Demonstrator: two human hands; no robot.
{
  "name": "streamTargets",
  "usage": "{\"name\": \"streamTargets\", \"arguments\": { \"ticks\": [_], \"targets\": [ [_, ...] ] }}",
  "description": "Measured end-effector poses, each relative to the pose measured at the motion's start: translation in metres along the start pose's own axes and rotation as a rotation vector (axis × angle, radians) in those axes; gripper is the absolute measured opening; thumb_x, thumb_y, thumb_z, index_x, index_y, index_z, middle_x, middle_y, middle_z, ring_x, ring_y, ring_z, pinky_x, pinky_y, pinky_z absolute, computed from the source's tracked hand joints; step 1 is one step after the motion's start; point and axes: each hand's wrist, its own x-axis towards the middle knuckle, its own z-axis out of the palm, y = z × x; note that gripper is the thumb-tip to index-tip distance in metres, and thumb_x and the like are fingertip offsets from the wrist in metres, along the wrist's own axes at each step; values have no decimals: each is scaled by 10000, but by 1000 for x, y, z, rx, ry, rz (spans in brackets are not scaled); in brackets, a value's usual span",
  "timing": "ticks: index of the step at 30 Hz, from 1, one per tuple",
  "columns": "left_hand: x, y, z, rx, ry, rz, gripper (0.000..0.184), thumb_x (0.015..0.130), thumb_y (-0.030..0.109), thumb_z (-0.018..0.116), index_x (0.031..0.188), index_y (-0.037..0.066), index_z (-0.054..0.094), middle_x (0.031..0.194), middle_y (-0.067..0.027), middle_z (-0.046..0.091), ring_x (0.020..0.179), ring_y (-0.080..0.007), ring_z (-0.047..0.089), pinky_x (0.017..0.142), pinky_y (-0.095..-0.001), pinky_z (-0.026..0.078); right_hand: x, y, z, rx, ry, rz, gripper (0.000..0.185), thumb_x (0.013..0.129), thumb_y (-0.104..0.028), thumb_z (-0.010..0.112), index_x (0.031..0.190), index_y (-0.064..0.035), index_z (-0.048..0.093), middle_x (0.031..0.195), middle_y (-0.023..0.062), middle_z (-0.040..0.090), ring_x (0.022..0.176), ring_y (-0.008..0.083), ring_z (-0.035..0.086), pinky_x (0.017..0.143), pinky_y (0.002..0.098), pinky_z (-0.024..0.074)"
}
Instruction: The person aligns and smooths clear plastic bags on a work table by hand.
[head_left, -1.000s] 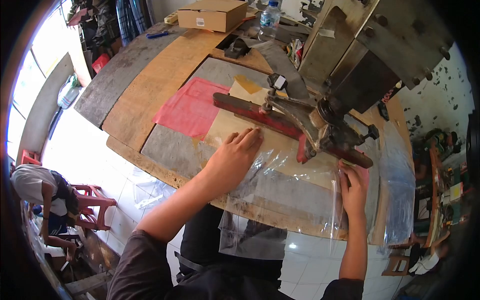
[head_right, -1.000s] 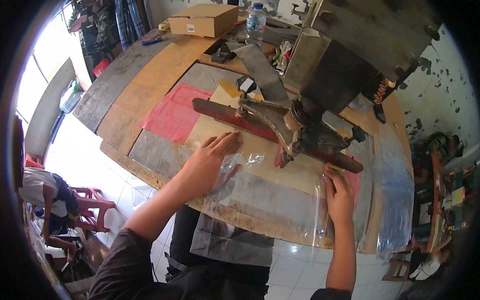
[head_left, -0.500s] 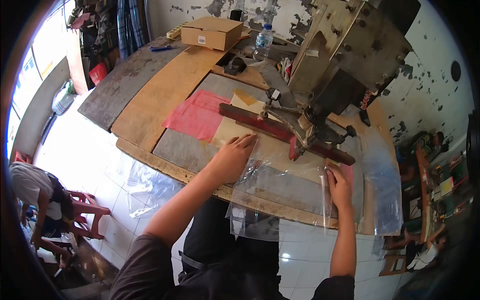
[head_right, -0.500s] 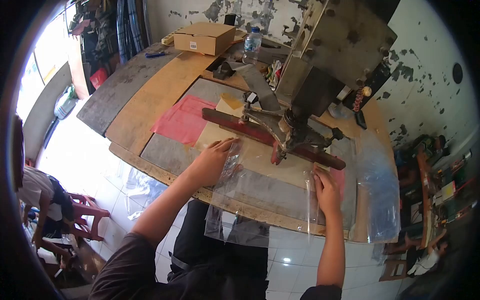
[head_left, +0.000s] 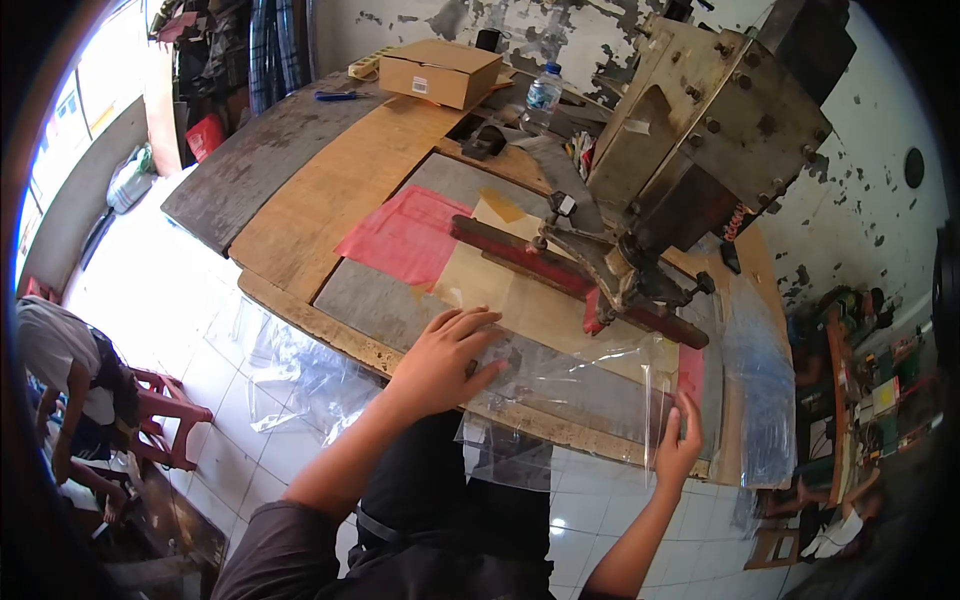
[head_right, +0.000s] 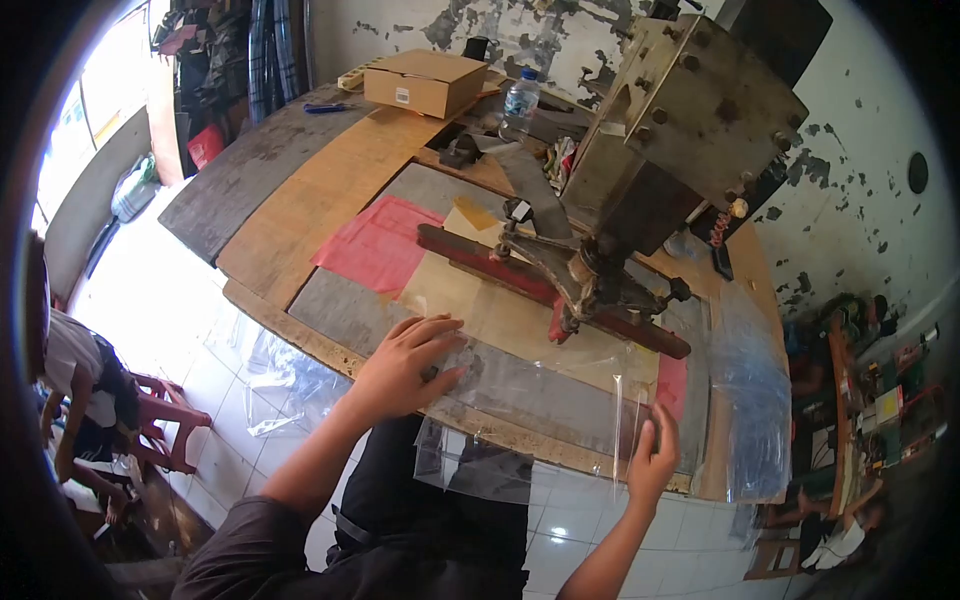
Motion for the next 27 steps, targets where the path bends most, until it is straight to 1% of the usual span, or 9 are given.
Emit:
{"name": "streamTargets", "arguments": {
  "ticks": [1,2,5,10,13,15,17,25,27],
  "targets": [
    [-2,5,-3,10,34,-1,410,945,308,780,1280,80,715,1436,-124,651,1382,-342,580,1176,-504,434,-6,2,1,52,62,45,291,1071,-142,617,1297,19,705,1276,177,740,1175,323,707,1045,421,522],
    [-4,8,-4,20,71,-2,411,933,316,793,1269,91,722,1419,-115,661,1379,-328,588,1170,-512,435,-10,4,1,48,64,48,291,1071,-142,617,1297,19,705,1276,177,740,1175,323,707,1045,421,522],
    [-3,10,-3,18,105,19,422,901,315,821,1260,114,730,1384,-91,678,1375,-310,599,1161,-513,438,-9,0,6,-45,202,-13,232,1067,-138,620,1180,32,730,1157,170,754,1087,320,713,985,417,530],
    [-4,10,-7,30,129,28,459,852,320,856,1249,127,733,1353,-71,694,1337,-288,620,1145,-500,442,-12,10,7,-37,250,-29,188,1053,-109,624,1109,35,731,1085,158,750,1016,311,715,935,408,544],
    [-6,9,-8,27,120,44,479,829,330,872,1244,135,735,1344,-59,700,1311,-279,631,1136,-494,446,-14,13,9,-10,311,-36,190,1067,-99,593,1075,37,725,1037,153,745,968,309,717,895,403,549],
    [-6,9,-9,37,107,55,488,818,335,881,1241,140,737,1341,-52,702,1298,-275,636,1131,-490,448,-16,12,9,-10,335,-26,196,1071,-103,589,1068,38,724,1031,150,744,966,305,715,891,402,548],
    [-4,10,-9,40,116,86,506,816,378,884,1238,139,738,1309,-57,699,1252,-274,651,1129,-478,451,-18,14,10,-16,376,-19,215,1084,-122,581,1051,39,720,1016,141,739,955,291,709,883,397,544],
    [-3,14,-11,57,103,82,502,810,378,890,1235,152,744,1301,-41,706,1245,-266,653,1120,-466,456,-18,17,9,12,402,11,187,1074,-92,593,1044,51,711,1019,143,734,963,286,705,890,392,543],
    [-3,13,-10,56,106,84,499,811,376,890,1234,154,745,1301,-40,707,1244,-264,654,1119,-465,457,-16,19,9,-17,392,-76,183,1069,-79,595,1058,58,715,1050,151,735,980,293,705,892,398,547]
  ]
}}
